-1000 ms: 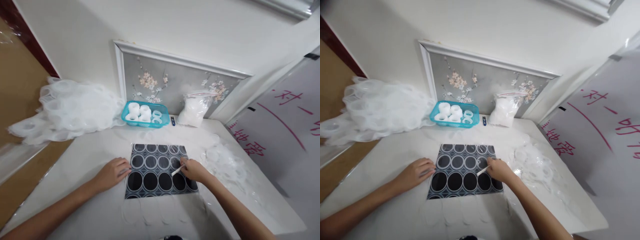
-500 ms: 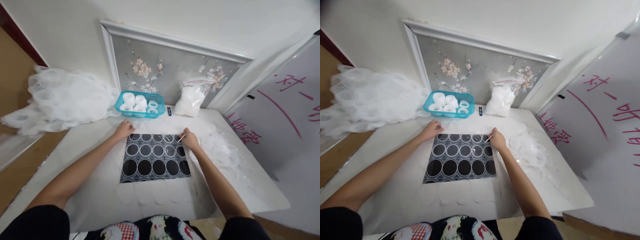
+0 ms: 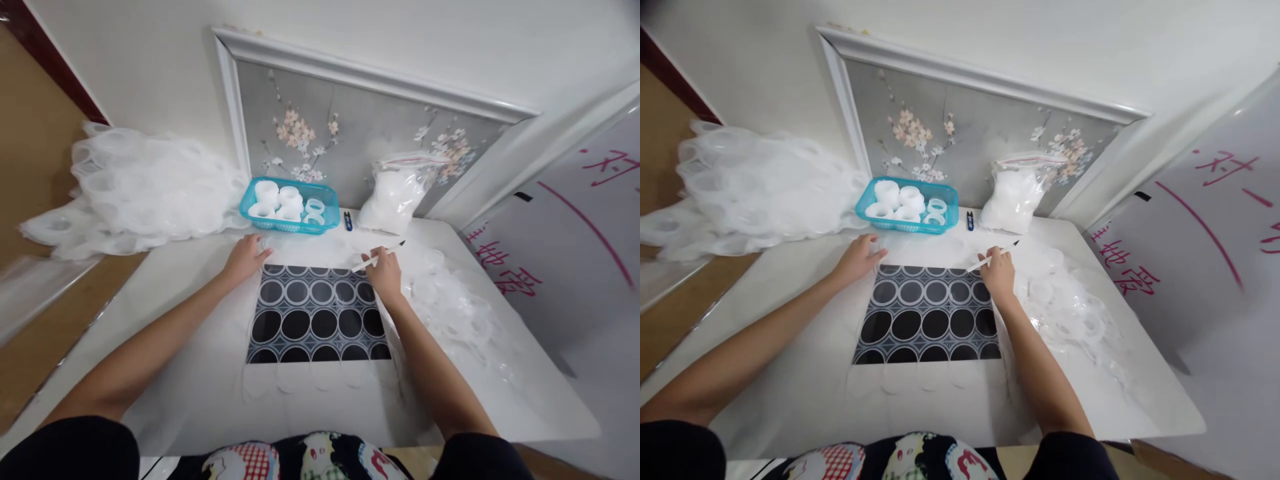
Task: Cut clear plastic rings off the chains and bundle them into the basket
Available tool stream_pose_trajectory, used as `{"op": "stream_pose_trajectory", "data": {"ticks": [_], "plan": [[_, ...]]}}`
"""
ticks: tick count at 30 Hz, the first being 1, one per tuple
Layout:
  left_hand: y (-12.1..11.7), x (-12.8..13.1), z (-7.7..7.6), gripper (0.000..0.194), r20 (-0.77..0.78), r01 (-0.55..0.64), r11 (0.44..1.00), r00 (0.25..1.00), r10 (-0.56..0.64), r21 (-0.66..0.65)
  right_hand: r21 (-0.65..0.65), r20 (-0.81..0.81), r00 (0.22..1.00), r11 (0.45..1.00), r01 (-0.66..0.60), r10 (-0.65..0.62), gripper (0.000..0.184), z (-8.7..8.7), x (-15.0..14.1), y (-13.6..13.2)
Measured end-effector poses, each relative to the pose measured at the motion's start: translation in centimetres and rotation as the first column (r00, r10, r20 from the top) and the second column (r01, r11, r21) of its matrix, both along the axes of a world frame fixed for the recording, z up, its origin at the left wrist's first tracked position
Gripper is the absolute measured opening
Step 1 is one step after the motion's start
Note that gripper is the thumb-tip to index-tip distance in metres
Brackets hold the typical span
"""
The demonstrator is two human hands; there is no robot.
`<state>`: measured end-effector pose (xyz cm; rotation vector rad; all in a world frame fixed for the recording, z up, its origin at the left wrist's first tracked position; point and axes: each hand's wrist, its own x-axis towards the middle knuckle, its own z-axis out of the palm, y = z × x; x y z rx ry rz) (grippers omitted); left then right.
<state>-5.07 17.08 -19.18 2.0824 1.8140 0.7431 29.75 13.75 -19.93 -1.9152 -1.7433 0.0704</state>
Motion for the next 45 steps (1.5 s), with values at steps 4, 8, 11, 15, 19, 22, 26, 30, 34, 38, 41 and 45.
{"op": "stream_pose_trajectory", "data": {"ticks": [4, 8, 11, 15, 19, 22, 26, 30, 34, 38, 41, 45], "plan": [[-5.5, -0.8, 0.3, 0.033, -0.152, 0.224, 0.973, 0.965, -0.213, 0.056, -0.004, -0.315, 0.932, 0.981, -0.193, 0.182, 0.046, 1.8, -3.9, -2.2], [-11.8, -1.3, 0.0, 0.027, -0.287, 0.474, 0.879, 0.85, -0.442, 0.048, -0.044, -0.744, 0.594, 0.864, -0.501, 0.306, 0.065, 1.9, -9.4, -3.8], [-14.4, -1.4, -0.7, 0.028, -0.363, 0.56, 0.825, 0.786, -0.501, 0.073, -0.106, -0.882, 0.414, 0.76, -0.641, 0.226, 0.067, 0.9, -12.7, -4.3], [-15.3, -1.3, -1.1, 0.027, -0.399, 0.59, 0.799, 0.764, -0.507, 0.115, -0.112, -0.911, 0.35, 0.689, -0.716, 0.216, 0.048, -0.5, -14.7, -4.6], [-15.4, -1.2, -1.2, 0.023, -0.465, 0.598, 0.789, 0.744, -0.48, 0.143, -0.088, -0.867, 0.398, 0.693, -0.715, 0.3, 0.043, -1.1, -14.9, -4.7], [-15.6, -1.1, -1.3, 0.022, -0.491, 0.601, 0.783, 0.737, -0.465, 0.161, -0.097, -0.874, 0.399, 0.706, -0.702, 0.276, 0.04, -1.2, -14.6, -4.8], [-15.9, -1.1, -1.6, 0.021, -0.457, 0.593, 0.787, 0.756, -0.469, 0.172, -0.096, -0.77, 0.52, 0.738, -0.668, 0.371, 0.036, -1.4, -14.5, -5.2], [-16.0, -1.1, -1.8, 0.021, -0.441, 0.589, 0.79, 0.763, -0.472, 0.172, -0.083, -0.647, 0.611, 0.754, -0.651, 0.456, 0.032, -1.6, -14.5, -5.7], [-16.0, -1.0, -1.7, 0.022, -0.393, 0.571, 0.809, 0.783, -0.483, 0.142, -0.097, -0.618, 0.633, 0.755, -0.649, 0.465, 0.031, -1.5, -14.6, -5.8], [-16.0, -1.0, -1.6, 0.022, -0.391, 0.566, 0.811, 0.787, -0.476, 0.151, -0.096, -0.629, 0.626, 0.753, -0.651, 0.461, 0.03, -1.6, -14.6, -5.9], [-16.0, -1.0, -1.6, 0.021, -0.407, 0.565, 0.811, 0.783, -0.471, 0.15, -0.088, -0.647, 0.615, 0.756, -0.648, 0.452, 0.031, -1.9, -14.6, -6.0], [-16.0, -1.1, -1.7, 0.023, -0.385, 0.565, 0.817, 0.783, -0.488, 0.116, -0.088, -0.621, 0.629, 0.756, -0.649, 0.468, 0.031, -1.9, -14.6, -6.0]]}}
